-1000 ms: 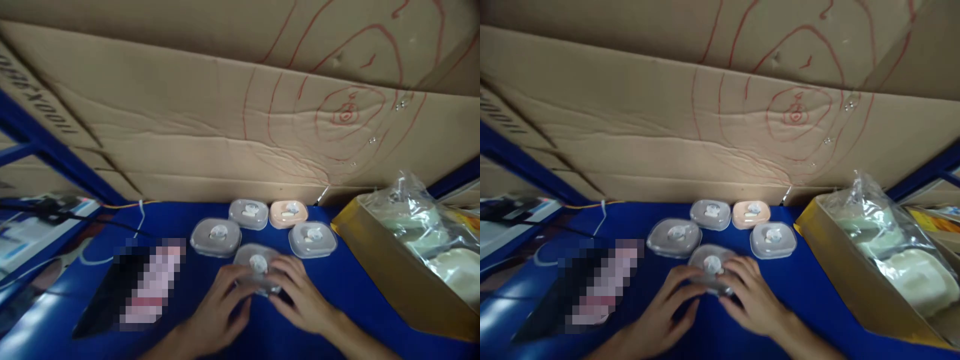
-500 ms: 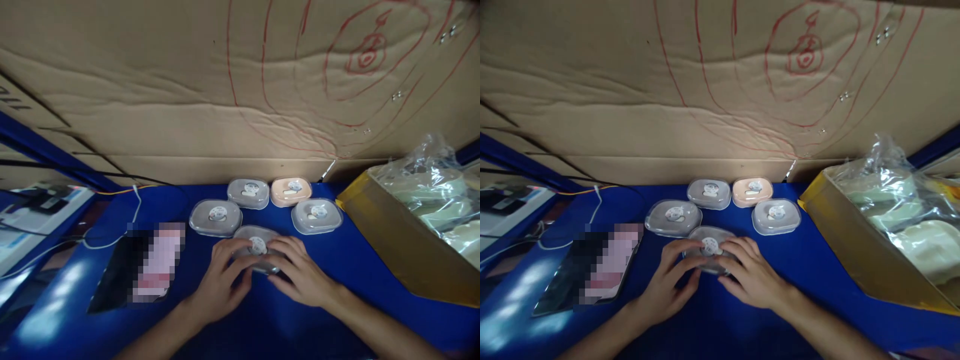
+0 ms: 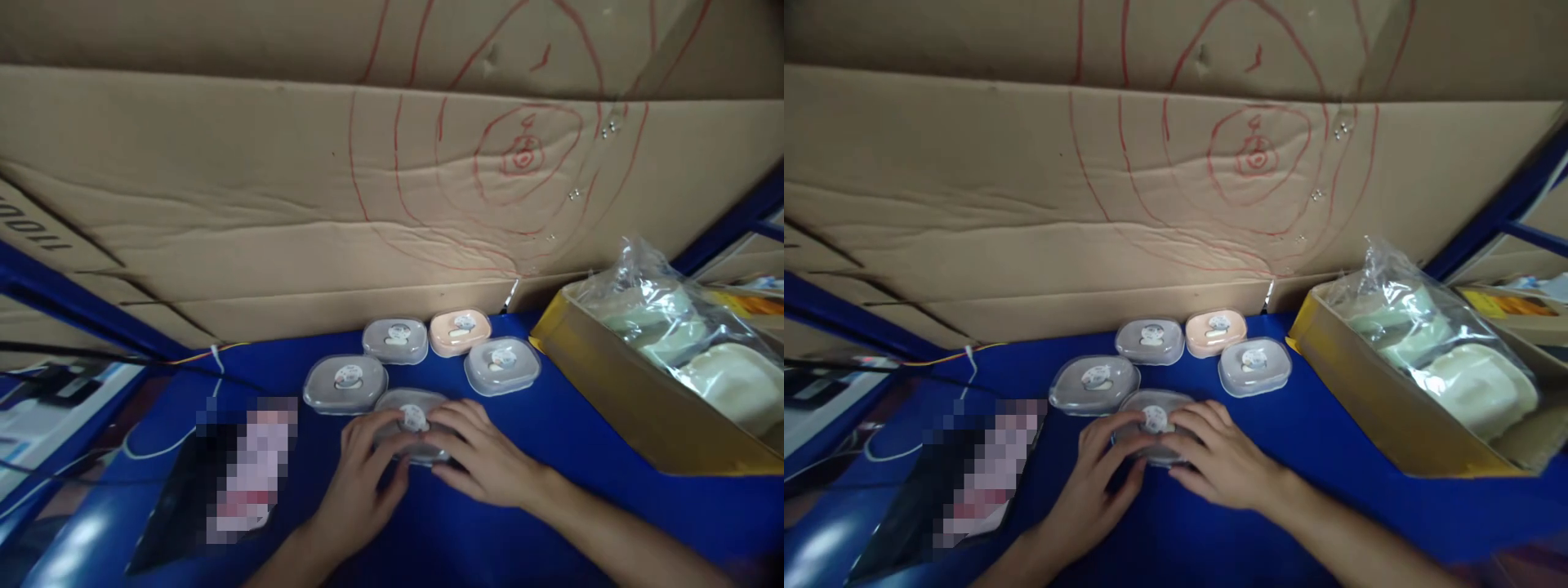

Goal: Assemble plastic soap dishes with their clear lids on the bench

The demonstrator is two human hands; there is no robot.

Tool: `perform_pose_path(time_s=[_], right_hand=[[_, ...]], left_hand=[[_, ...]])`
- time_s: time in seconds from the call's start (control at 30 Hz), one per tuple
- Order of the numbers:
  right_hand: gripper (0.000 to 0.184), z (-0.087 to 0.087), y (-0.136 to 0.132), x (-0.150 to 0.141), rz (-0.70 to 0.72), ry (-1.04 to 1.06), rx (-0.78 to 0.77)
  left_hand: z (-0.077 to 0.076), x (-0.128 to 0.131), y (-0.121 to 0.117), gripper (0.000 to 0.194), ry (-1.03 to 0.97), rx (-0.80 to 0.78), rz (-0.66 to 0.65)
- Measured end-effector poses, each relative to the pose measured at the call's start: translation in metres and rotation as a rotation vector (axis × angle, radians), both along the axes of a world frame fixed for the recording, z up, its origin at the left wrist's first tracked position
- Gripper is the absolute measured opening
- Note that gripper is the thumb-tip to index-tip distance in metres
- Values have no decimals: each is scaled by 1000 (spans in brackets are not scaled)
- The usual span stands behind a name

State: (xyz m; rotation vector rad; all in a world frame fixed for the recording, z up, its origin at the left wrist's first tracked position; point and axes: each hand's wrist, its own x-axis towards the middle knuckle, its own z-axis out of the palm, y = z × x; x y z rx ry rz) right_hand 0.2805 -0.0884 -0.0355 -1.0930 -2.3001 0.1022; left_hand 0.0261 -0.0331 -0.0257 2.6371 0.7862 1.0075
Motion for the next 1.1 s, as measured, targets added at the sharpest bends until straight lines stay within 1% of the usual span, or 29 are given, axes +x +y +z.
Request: perform_pose_path(time_s=[0.07,0.2,0.33,0.43,0.53,0.6,0.7,0.8,0.93,1.1], right_hand=[[40,-1,2,0,-1,-17,-9],[52,1,4,3,-27,-59,-42],[53,-1,6,8,-23,-51,-42],[53,-3,7,11,-17,-37,-24],[56,-4,7,13,-6,-42,0],[57,-4,8,12,3,-43,16],[58,-4,9,12,24,-41,41],[61,-6,10,13,38,-37,61],[63,-7,12,14,51,-25,72],[56,-1,7,13,22,-20,43]], left_hand=[[1,0,1,31,24,5,-10],[1,0,4,32,85,46,-39],[3,0,1,33,202,127,-46],[4,-4,-2,41,331,225,-67],[0,-12,-6,51,423,310,-101],[-5,-18,-8,53,427,335,-85],[-10,-24,-13,54,410,331,-77],[-10,-26,-17,57,407,310,-110],[-9,-28,-18,59,405,276,-120],[-12,-28,-16,60,332,262,-133]])
